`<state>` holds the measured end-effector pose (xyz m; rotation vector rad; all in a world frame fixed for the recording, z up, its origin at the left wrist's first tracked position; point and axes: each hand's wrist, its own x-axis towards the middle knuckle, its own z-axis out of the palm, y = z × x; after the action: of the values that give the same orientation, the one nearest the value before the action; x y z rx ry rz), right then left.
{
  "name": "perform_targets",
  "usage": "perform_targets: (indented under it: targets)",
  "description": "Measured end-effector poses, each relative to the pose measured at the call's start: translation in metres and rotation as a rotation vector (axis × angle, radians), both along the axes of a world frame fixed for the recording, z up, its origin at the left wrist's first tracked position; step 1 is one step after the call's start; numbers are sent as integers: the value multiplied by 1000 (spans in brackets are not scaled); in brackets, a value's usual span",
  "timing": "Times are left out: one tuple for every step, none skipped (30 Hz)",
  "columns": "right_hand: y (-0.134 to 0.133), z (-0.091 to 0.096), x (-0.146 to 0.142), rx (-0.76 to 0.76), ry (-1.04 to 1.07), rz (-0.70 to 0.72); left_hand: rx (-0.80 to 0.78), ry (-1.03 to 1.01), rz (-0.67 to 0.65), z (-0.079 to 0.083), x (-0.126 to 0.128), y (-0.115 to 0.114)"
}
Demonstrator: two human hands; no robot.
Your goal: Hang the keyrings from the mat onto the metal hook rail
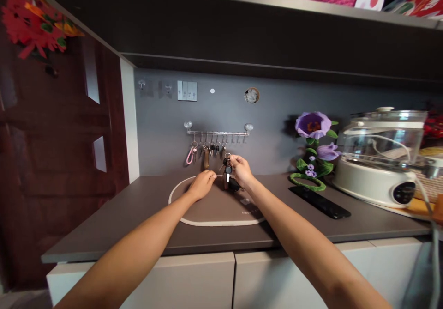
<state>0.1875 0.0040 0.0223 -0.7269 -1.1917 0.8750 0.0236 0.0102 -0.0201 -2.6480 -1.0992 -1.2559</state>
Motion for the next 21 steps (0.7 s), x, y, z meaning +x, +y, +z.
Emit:
perform_targets:
  targets:
    - [2,5,0,-1,6,-5,0,2,4,0,0,1]
    - [4,10,0,-4,6,-11,0,2,9,-1,0,1]
    - [7,16,0,-11,1,-15,0,3,13,-1,0,2]
    - [10,22,0,-17,-2,-19,0,2,15,-1,0,2]
    - [13,27,0,-19,-3,-22,0,2,16,-1,0,2]
    - [17,33,-1,-25,0,-28,0,1,16,-1,0,2]
    - [21,38,-1,-29,5,-39,-1,0,14,-1,0,2]
    - [25,42,-2,-33,4,-46,-1,-2,13,-2,0,2]
    - [29,46,-2,-38,6,-54,0,-3,11,-2,0,2]
    - [32,49,-3,-40,9,-62,0,-4,10,-1,0,2]
    - [36,51,-3,-43,11,-70,1,-3,10,-1,0,2]
    - [39,54,-3,-44,15,-82,1,-1,10,-1,0,2]
    - [42,56,-4,-44,24,-104,2,2,9,-1,0,1]
    - [45,58,-4,-47,34,-133,3,5,9,-1,0,1]
    - [47,59,-4,-55,45,-165,5,9,9,-1,0,1]
    - [49,61,-4,-68,58,-197,7,11,10,-1,0,1]
    - [50,63,-4,-85,72,-226,10,13,13,-1,0,1]
    - [52,64,-5,-104,82,-246,12,14,17,-1,0,1]
    - [54,65,-5,-121,86,-259,16,14,21,-1,0,2]
    - [56,66,-5,-132,86,-267,19,14,24,-1,0,3]
    - [58,66,-5,-137,83,-280,22,16,23,-1,0,3]
